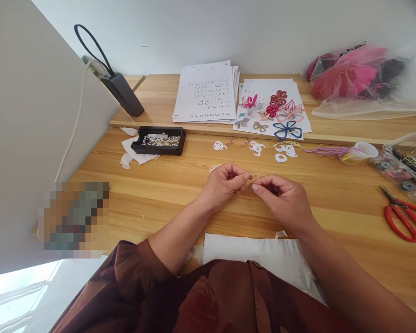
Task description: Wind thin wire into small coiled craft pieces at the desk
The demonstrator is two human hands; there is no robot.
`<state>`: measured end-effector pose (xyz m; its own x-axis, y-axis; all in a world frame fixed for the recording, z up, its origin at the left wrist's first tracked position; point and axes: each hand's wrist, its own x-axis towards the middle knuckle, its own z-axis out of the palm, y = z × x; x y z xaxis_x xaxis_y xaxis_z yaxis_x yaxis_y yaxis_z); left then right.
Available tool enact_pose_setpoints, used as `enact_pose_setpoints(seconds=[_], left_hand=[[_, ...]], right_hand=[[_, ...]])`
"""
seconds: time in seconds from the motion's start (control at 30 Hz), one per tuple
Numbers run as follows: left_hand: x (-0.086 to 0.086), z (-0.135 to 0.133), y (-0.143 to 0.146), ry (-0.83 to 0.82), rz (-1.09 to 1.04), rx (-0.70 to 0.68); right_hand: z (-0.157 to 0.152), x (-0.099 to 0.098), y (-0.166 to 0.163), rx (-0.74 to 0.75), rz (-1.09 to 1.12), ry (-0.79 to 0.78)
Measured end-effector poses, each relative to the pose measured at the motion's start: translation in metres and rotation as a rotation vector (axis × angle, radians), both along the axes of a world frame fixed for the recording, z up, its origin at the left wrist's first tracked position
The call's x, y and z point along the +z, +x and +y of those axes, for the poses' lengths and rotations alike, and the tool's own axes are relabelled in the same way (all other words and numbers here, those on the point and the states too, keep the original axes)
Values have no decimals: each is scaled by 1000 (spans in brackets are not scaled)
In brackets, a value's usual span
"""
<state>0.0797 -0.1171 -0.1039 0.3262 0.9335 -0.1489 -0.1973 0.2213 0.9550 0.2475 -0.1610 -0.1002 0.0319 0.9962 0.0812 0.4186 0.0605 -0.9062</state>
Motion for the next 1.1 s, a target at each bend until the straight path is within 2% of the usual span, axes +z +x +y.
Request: enact_pose_setpoints(seconds=[0.17, 0.33, 0.5, 0.63, 0.83, 1.1], left_hand=[[-3, 1, 0, 89, 112, 52], [-1, -1, -2, 117, 198, -44], [3, -5, -3, 5, 115, -243], [5, -5, -4, -26, 73, -275], [5, -2, -4, -31, 16, -162], [1, 1, 0, -53, -47, 40]], right_hand=[[-6, 3, -2, 32, -163, 153], [-6, 7, 2, -12, -203, 282], [-1, 8, 4, -66, -98, 238], [4, 6, 4, -88, 90, 97], [8, 1, 5, -28, 202, -41], [-2, 5, 0, -3, 69, -28]])
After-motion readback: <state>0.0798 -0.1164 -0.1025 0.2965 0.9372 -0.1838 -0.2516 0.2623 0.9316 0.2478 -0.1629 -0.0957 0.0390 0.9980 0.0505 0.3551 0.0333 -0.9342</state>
